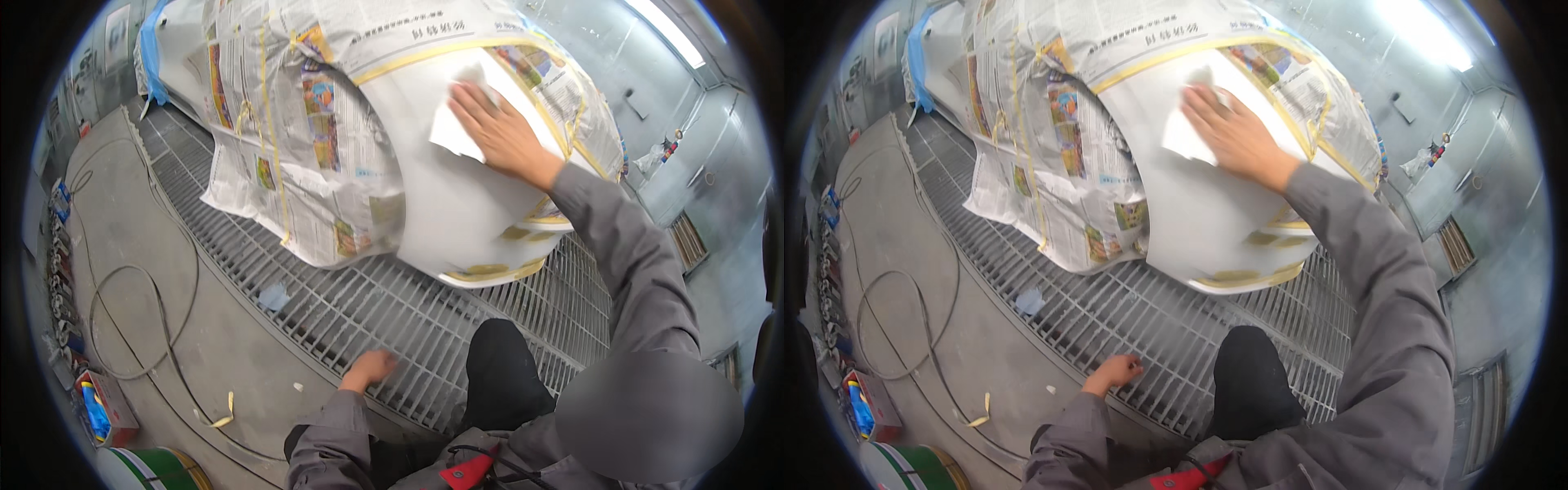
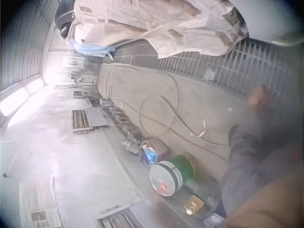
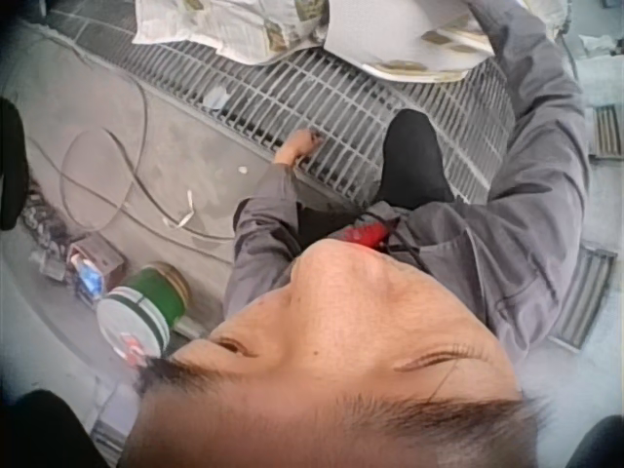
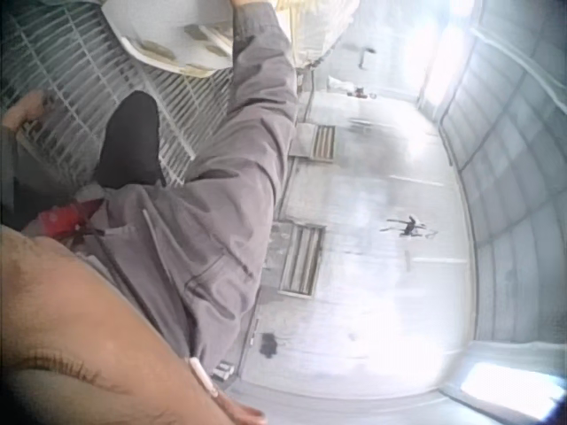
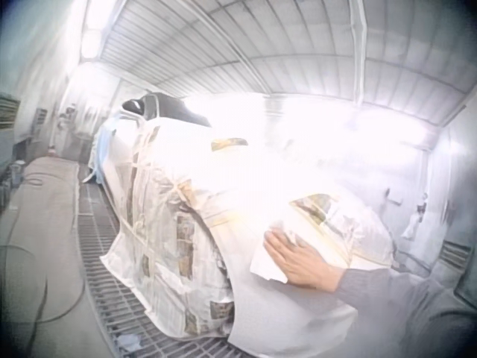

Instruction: The person mixes white paint in a small container using a metal stirrer, then pours the mixture into a spray gun. Afterward, they wipe a newspaper-covered car part with a cloth.

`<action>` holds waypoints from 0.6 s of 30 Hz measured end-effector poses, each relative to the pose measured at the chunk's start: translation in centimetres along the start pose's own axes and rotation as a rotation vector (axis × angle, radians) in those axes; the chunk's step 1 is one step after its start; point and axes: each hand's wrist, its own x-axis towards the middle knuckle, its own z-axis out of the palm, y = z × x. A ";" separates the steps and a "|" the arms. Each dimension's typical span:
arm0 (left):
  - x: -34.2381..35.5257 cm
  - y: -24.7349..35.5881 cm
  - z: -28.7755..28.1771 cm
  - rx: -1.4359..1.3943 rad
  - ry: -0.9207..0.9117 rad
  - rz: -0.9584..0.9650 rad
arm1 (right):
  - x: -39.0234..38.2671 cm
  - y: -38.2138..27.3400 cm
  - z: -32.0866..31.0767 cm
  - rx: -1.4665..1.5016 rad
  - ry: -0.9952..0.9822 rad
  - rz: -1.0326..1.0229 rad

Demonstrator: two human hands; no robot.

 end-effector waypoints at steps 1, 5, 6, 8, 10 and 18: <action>0.1 0.4 -0.1 0.019 -0.008 0.010 | 2.2 -0.7 0.9 0.046 0.001 -0.066; 0.0 1.9 -0.6 0.021 0.014 0.002 | 9.4 -3.9 3.2 0.013 -0.035 -0.216; -0.2 2.2 -0.7 -0.002 0.039 0.007 | 10.4 -4.4 3.4 -0.005 -0.047 -0.224; -0.8 2.6 -1.0 -0.019 0.046 -0.015 | 11.1 -5.2 3.4 -0.072 -0.065 -0.228; -1.2 2.7 -1.3 -0.048 0.009 -0.080 | 10.1 -6.0 3.4 -0.088 -0.110 -0.234; -1.8 3.3 -1.6 -0.006 0.018 -0.080 | -1.2 -14.2 8.2 0.073 -0.277 -0.355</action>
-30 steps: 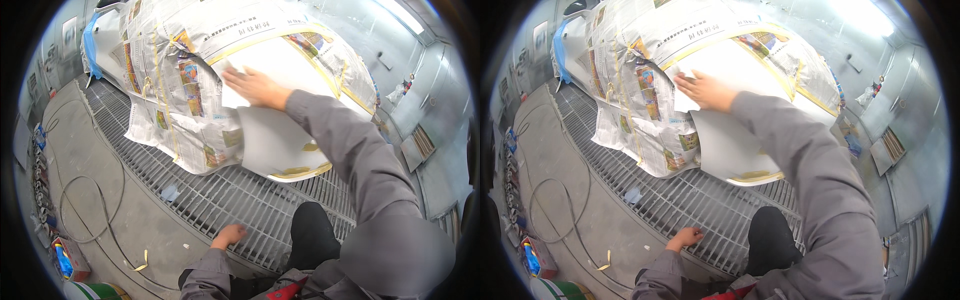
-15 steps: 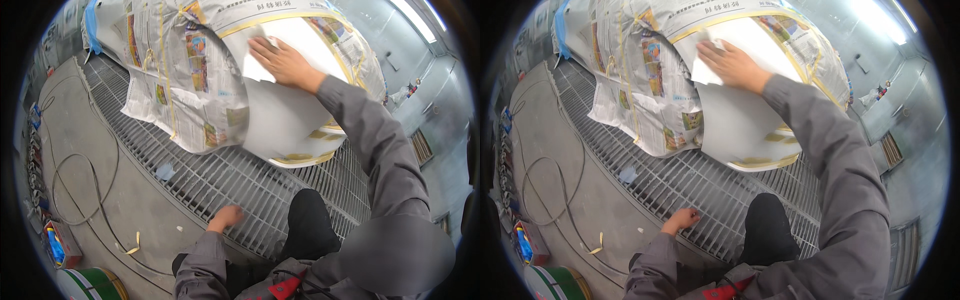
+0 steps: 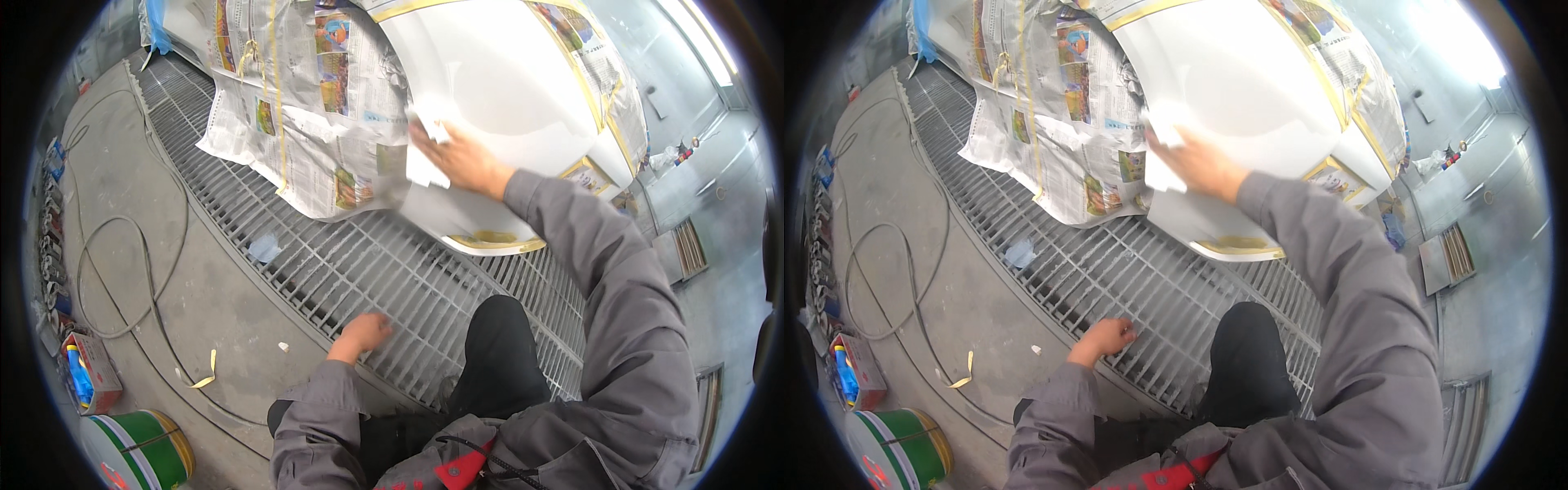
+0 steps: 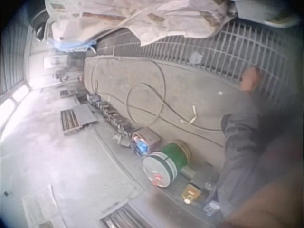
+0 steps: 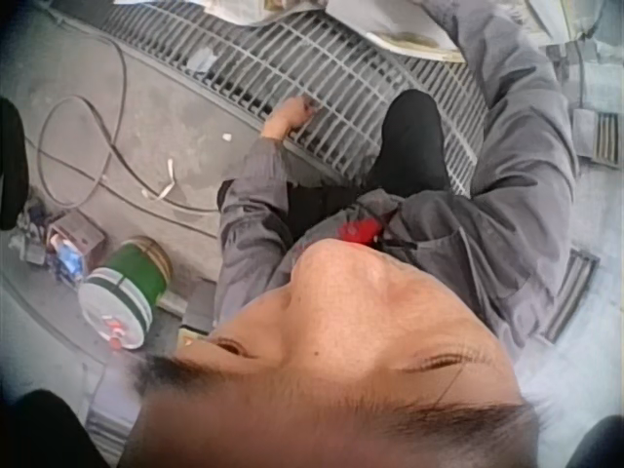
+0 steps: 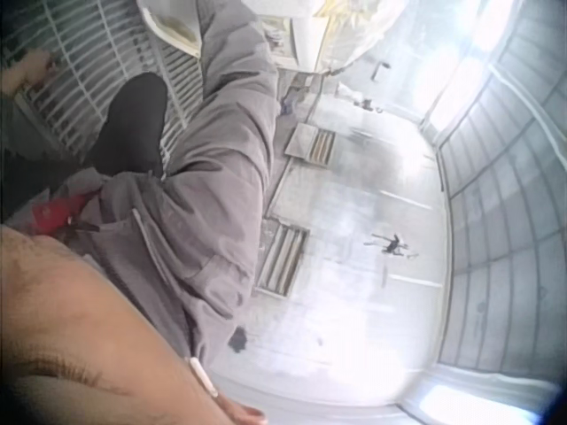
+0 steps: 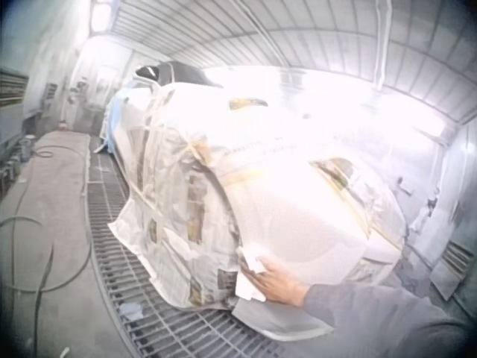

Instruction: The person mixes white paint in a small container using a metal stirrer, then pours the mixture into a spray gun. Afterward, they wipe a newspaper-covered car part with a cloth.

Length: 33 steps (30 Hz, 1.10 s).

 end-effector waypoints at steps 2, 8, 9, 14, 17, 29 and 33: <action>-0.4 0.2 0.1 -0.003 -0.009 -0.022 | -1.2 -3.5 2.0 -0.141 -0.004 -0.016; -0.8 -0.4 0.0 0.030 -0.024 -0.006 | -4.0 -5.4 2.3 -0.121 -0.139 -0.165; -0.6 -0.7 0.0 0.031 -0.025 0.003 | -4.1 -3.5 1.4 0.031 -0.194 -0.113; 0.5 -1.4 0.4 0.034 -0.039 0.032 | -6.4 8.3 -4.9 0.035 0.171 0.221; 0.8 -1.4 0.6 -0.007 -0.043 0.021 | -3.2 11.3 -7.0 -0.061 0.212 0.299; 0.3 -1.2 0.1 0.020 -0.004 -0.021 | -3.0 2.8 -3.6 -0.148 0.092 -0.046; 0.3 -1.3 0.1 0.016 -0.010 -0.006 | 4.3 9.0 -5.3 -0.132 0.276 0.165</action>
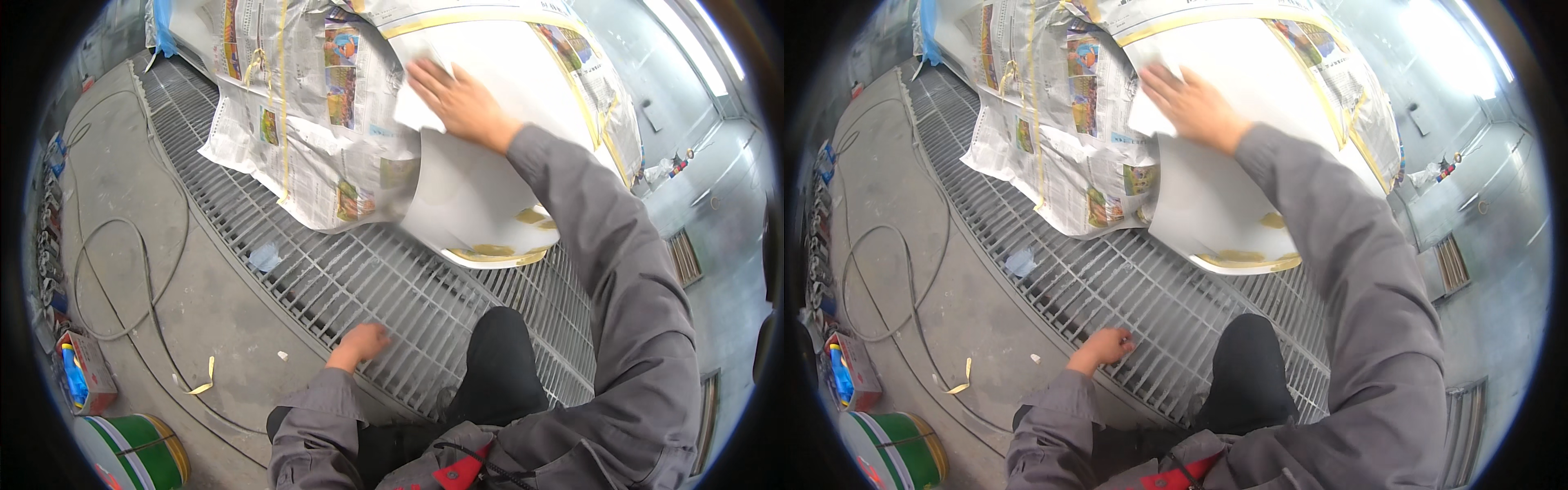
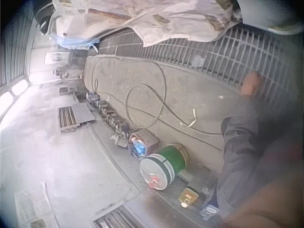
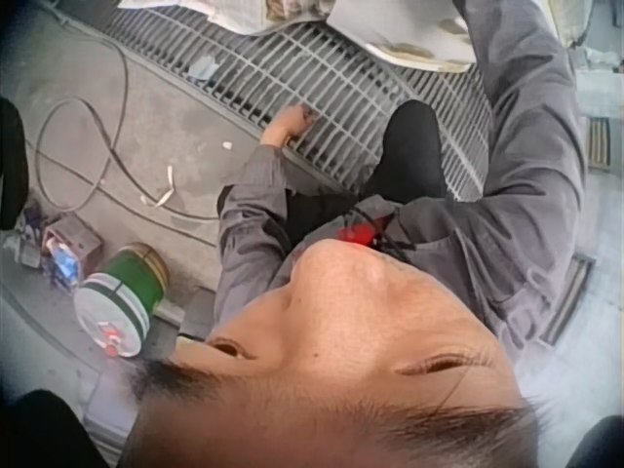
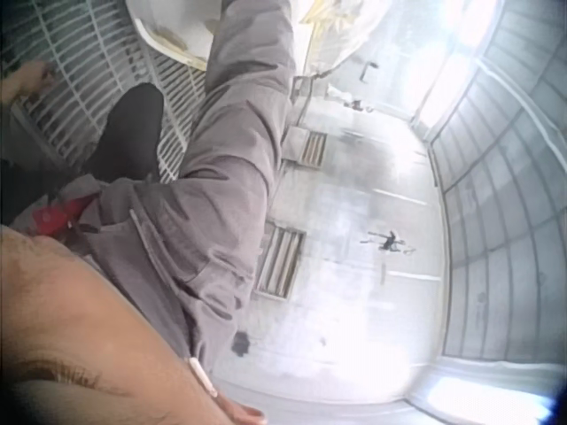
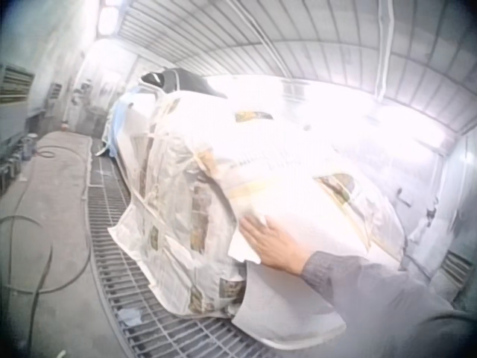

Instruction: The person mixes white paint in a small container using a metal stirrer, then pours the mixture into a spray gun. Afterward, they wipe a newspaper-covered car part with a cloth.

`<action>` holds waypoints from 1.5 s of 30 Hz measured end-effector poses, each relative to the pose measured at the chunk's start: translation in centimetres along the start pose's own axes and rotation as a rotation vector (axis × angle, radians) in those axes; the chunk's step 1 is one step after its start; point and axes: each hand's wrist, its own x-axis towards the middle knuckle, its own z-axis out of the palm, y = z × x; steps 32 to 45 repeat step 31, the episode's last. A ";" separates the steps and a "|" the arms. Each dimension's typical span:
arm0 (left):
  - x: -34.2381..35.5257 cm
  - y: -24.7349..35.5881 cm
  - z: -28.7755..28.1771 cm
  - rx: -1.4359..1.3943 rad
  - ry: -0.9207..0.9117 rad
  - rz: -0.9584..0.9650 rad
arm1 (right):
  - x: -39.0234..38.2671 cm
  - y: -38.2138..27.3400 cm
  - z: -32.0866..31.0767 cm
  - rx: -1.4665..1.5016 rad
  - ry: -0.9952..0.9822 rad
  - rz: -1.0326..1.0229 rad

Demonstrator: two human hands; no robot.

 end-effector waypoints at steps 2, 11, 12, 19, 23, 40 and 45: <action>0.0 0.1 0.2 0.003 -0.015 -0.013 | 3.5 0.3 0.6 -0.057 -0.053 0.020; 0.0 -0.7 -0.2 -0.056 0.000 0.018 | -10.7 -9.9 -0.8 0.082 -0.362 -0.300; 0.1 -1.0 -0.2 -0.050 0.001 0.024 | -12.3 -9.9 -1.4 0.089 -0.342 -0.333; 2.0 -0.7 0.2 0.041 -0.104 0.050 | -12.9 2.5 -4.1 0.113 -0.258 0.137; 4.3 3.3 0.2 0.144 -0.030 0.132 | -10.1 2.1 -3.2 0.084 0.041 0.332; 5.7 10.1 1.5 0.390 -0.084 0.231 | -12.0 -16.6 6.5 0.061 -0.121 -0.032; 5.7 10.1 1.5 0.390 -0.084 0.231 | -12.0 -16.6 6.5 0.061 -0.121 -0.032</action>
